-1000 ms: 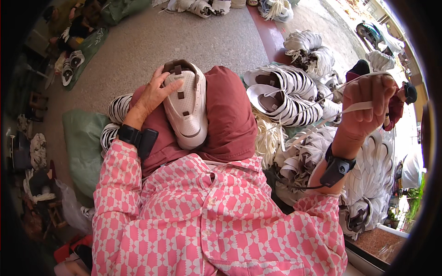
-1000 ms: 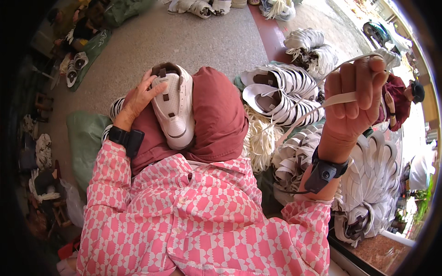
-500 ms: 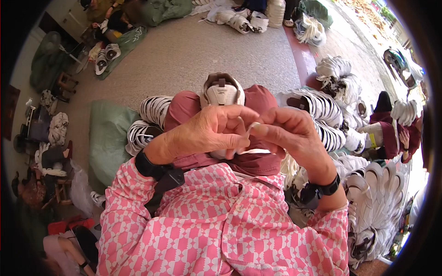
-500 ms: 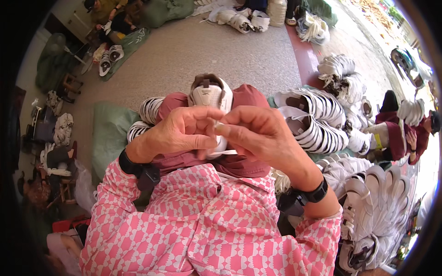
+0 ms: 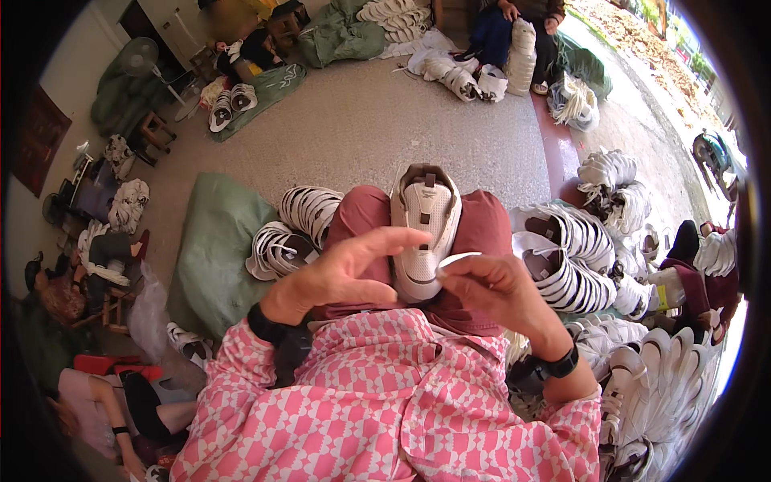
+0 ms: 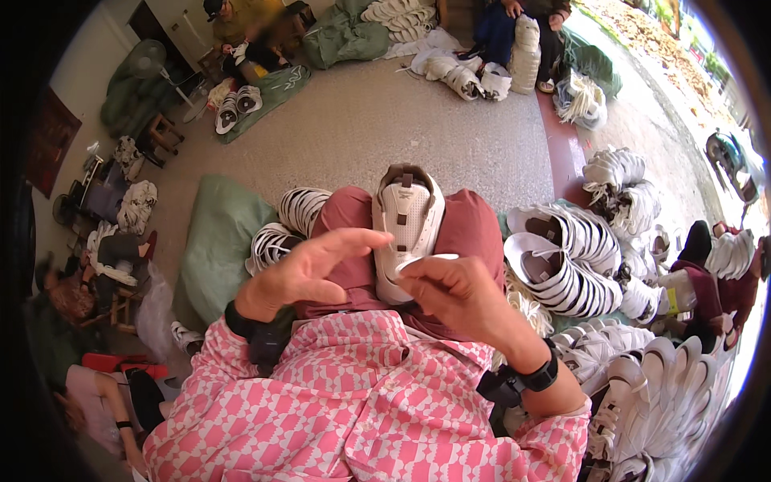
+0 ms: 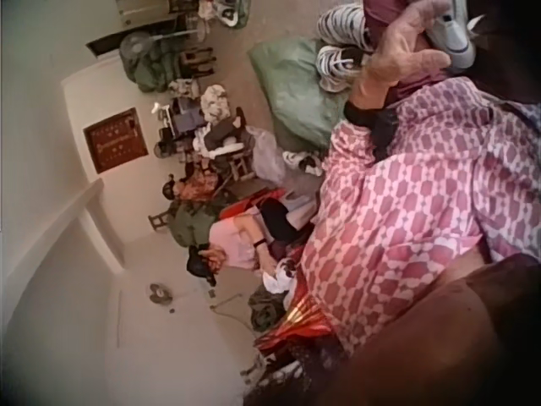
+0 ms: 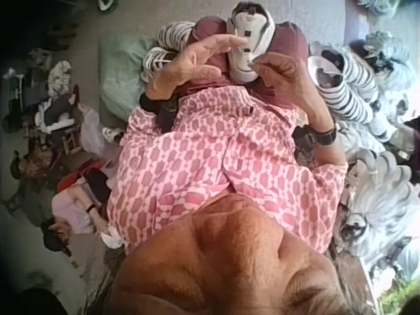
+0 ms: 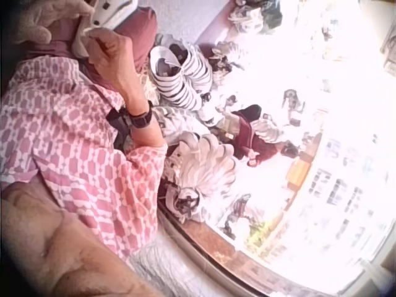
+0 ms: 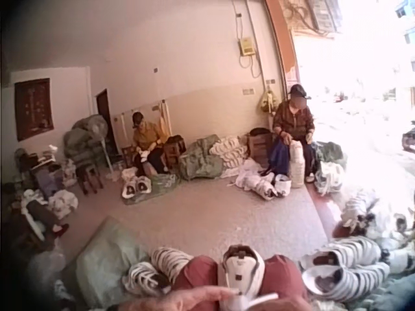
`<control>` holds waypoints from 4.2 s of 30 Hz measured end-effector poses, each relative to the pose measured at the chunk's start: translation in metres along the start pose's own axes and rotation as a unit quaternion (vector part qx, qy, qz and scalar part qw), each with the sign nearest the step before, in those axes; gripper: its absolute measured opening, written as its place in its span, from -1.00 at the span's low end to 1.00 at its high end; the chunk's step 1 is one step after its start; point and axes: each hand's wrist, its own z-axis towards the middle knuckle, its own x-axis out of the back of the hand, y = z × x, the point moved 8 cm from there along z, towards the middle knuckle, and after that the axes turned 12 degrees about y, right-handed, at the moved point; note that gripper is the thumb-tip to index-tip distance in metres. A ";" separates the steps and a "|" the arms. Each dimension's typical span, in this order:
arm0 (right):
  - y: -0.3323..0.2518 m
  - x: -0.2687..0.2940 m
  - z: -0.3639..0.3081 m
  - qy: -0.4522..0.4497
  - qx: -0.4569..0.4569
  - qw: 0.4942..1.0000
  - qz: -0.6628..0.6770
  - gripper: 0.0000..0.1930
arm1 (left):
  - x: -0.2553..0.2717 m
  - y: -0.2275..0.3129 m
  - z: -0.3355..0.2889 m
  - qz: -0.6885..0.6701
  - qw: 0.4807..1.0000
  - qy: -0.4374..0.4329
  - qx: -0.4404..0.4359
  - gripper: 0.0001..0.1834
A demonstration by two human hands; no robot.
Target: The recorder is lacing white sneakers, inserting the laces through the eyelets and pulling them even.
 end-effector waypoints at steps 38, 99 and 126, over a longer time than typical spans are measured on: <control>0.241 0.270 -0.092 0.237 0.008 0.547 0.803 -0.76 | 0.290 -0.122 -0.260 -0.426 0.489 0.758 -0.068 -0.75; -0.029 0.011 0.029 0.030 0.076 0.918 0.388 -0.83 | 0.073 -0.122 0.105 0.161 0.971 0.179 0.002 0.10; -0.107 -0.026 -0.036 -0.119 0.314 0.839 0.428 -0.77 | 0.074 -0.131 0.104 0.165 0.971 0.170 0.020 0.19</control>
